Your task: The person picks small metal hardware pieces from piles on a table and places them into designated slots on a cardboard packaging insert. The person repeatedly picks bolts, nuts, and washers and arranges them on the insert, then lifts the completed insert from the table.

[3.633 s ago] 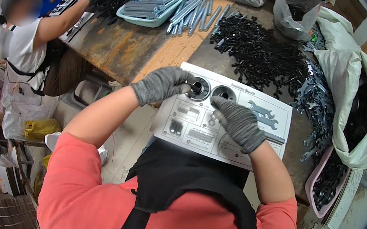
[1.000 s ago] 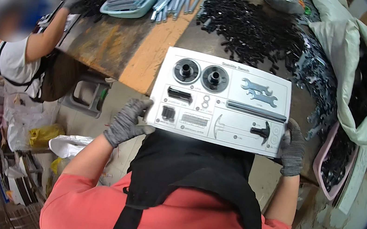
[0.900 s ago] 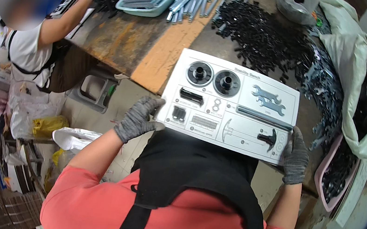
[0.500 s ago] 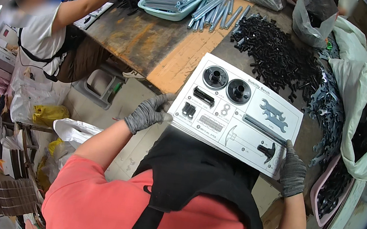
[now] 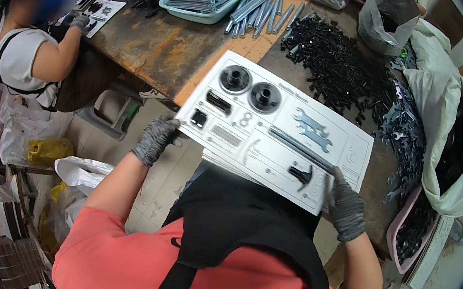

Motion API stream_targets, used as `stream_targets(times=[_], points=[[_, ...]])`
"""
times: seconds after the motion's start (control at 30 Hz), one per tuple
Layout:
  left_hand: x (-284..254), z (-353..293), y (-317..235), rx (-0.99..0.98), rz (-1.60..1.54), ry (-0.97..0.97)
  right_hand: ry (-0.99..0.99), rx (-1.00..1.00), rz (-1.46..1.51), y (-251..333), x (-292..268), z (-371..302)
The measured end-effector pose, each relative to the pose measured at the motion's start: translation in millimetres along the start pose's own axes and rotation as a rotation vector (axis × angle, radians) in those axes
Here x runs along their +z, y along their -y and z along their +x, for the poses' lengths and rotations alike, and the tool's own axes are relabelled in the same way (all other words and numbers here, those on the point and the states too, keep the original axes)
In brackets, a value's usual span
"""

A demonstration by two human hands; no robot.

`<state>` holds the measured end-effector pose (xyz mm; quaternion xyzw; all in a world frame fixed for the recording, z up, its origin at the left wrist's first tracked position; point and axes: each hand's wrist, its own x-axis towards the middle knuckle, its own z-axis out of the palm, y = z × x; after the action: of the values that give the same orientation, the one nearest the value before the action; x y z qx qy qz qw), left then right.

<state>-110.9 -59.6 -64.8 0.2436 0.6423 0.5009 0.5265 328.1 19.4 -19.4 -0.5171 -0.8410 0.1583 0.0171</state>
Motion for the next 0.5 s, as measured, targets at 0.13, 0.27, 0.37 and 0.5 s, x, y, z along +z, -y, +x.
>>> stream_targets(times=[0.13, 0.27, 0.37, 0.5], points=[[-30, 31, 26, 0.135, -0.514, -0.123, 0.011, -0.077, 0.059, 42, 9, 20], [-18, 47, 15, 0.346, -0.891, -0.26, -0.101, -0.233, 0.085, 73, 33, 42], [1, 51, 13, 0.428, -0.957, -0.287, 0.13, -0.241, 0.08, 101, 35, 64], [6, 67, 37, 0.426, -1.053, -0.278, 0.157, -0.354, -0.014, 128, 50, 89]])
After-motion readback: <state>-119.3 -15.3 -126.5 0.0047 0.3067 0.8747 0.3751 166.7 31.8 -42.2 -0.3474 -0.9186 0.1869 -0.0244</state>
